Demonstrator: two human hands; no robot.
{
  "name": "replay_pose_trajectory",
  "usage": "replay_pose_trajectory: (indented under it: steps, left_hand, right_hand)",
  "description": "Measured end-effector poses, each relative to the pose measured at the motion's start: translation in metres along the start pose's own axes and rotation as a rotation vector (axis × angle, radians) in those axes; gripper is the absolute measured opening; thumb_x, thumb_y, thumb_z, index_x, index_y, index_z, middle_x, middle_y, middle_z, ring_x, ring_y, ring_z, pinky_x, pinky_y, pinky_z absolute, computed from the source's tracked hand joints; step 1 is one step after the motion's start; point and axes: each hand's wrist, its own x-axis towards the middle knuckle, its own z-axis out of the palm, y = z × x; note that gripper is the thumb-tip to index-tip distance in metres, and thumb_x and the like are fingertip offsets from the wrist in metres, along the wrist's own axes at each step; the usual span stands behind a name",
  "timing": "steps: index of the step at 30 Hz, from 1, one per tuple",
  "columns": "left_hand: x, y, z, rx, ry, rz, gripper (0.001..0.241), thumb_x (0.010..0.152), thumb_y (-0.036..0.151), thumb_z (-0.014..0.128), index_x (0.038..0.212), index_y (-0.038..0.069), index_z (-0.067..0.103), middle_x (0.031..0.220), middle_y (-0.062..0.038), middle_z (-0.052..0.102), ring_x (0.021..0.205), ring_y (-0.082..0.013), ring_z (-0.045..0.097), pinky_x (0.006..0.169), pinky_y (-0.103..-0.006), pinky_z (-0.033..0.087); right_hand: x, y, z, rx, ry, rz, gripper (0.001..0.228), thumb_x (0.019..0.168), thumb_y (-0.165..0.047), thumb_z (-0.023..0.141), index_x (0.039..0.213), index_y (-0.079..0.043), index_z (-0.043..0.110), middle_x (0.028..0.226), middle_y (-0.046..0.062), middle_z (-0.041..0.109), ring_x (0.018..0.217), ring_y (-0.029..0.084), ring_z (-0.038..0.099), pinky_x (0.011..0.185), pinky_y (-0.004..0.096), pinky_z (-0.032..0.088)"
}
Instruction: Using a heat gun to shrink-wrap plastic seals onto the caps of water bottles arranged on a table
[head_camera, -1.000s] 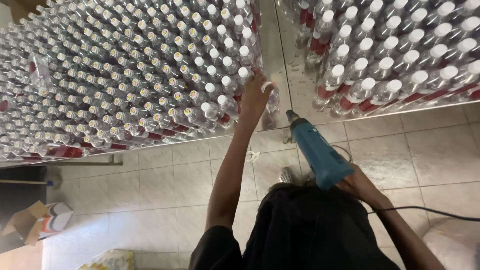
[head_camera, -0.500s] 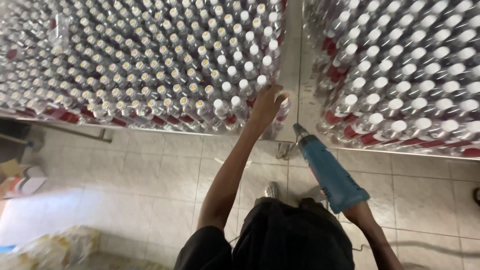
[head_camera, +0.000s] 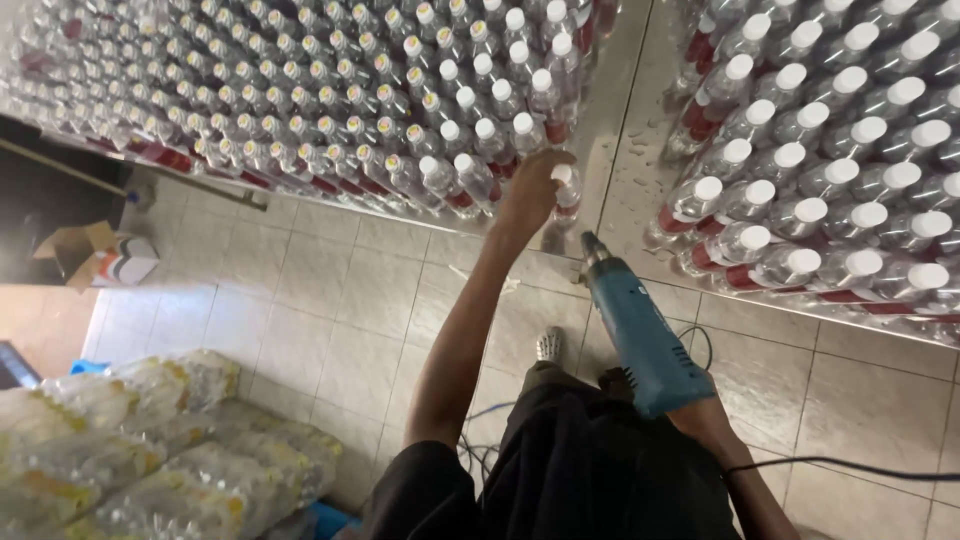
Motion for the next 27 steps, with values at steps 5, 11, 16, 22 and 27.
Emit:
replay_pose_trajectory:
  steps: [5,11,16,22,27]
  left_hand:
    - [-0.004,0.047,-0.013,0.063,0.108,-0.217,0.039,0.098,0.036,0.080,0.132,0.021,0.067,0.113,-0.009,0.064,0.109,-0.0363,0.073,0.090,-0.0488,0.064]
    - [-0.009,0.047,0.001,0.285,0.120,-0.269,0.032,0.093,0.017,0.083,0.119,0.010,0.066,0.116,-0.016,0.066,0.109,-0.0459,0.074,0.089,-0.0557,0.063]
    - [-0.027,0.004,-0.015,0.245,0.067,-0.214,0.034,0.096,0.009,0.080,0.126,0.023,0.069,0.124,-0.014,0.064,0.121,-0.0431,0.070,0.101,-0.0524,0.059]
    - [-0.029,-0.012,-0.049,0.292,0.117,-0.168,0.040,0.096,-0.004,0.073,0.131,0.015,0.066,0.120,-0.016,0.059,0.113,-0.0425,0.067,0.096,-0.0526,0.058]
    - [-0.019,-0.011,-0.037,0.454,0.168,-0.143,0.064,0.081,0.000,0.088,0.139,0.013,0.063,0.136,-0.017,0.053,0.127,-0.0405,0.058,0.103,-0.0507,0.055]
  right_hand:
    - [0.012,-0.010,-0.029,-0.001,-0.030,0.014,0.049,0.100,-0.034,0.074,0.146,-0.022,0.065,0.121,0.000,0.080,0.115,0.029,0.075,0.097,0.046,0.062]
    - [0.026,-0.027,-0.061,-0.159,-0.032,-0.095,0.040,0.099,-0.033,0.075,0.135,-0.014,0.070,0.115,0.007,0.082,0.108,0.034,0.077,0.092,0.047,0.065]
    - [0.028,-0.017,-0.046,-0.039,-0.037,0.033,0.047,0.095,-0.029,0.078,0.138,-0.013,0.069,0.124,0.009,0.079,0.115,0.034,0.074,0.097,0.048,0.062]
    - [0.007,-0.002,-0.021,0.102,0.036,0.190,0.055,0.090,-0.024,0.081,0.142,-0.011,0.067,0.133,0.011,0.075,0.124,0.034,0.071,0.103,0.048,0.059]
    - [-0.026,0.008,-0.003,0.199,0.093,0.352,0.062,0.087,-0.021,0.083,0.145,-0.009,0.065,0.141,0.013,0.072,0.131,0.034,0.068,0.107,0.049,0.056]
